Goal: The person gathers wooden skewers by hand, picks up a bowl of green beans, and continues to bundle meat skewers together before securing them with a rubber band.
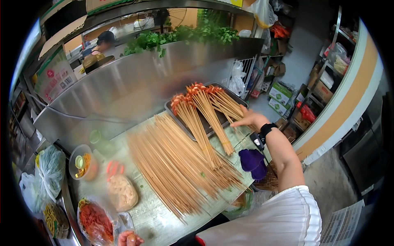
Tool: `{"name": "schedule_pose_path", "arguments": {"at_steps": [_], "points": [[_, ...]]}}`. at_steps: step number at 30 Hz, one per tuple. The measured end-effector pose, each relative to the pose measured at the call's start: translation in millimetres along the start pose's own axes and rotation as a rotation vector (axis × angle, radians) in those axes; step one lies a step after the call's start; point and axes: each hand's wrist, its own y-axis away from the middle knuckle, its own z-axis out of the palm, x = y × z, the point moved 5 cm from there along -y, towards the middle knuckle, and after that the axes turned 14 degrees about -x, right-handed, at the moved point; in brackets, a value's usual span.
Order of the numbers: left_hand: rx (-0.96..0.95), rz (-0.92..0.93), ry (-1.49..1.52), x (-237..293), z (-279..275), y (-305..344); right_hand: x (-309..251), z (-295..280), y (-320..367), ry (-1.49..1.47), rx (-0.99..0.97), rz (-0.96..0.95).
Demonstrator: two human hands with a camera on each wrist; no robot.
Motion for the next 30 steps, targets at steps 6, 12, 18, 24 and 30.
{"name": "schedule_pose_path", "arguments": {"at_steps": [6, 12, 18, 24, 30], "points": [[-0.039, 0.019, 0.021, 1.1, -4.5, 6.6, -14.8, 13.5, -3.1, 0.088, 0.007, 0.131], [-0.040, 0.058, 0.071, -1.9, -12.5, 19.2, -22.4, 25.9, 16.0, -0.435, -0.108, -0.018], [-0.072, 0.084, 0.095, -3.0, -16.7, 27.8, -9.6, 66.8, -24.3, -0.877, -0.150, -0.210], [-0.093, 0.099, 0.105, 3.4, -16.8, 33.5, -17.5, 64.6, -2.8, -0.391, 0.373, -0.207], [-0.107, 0.111, 0.119, -1.6, -23.3, 37.7, -13.5, 41.0, 35.6, -0.268, 0.594, -0.009]]}}
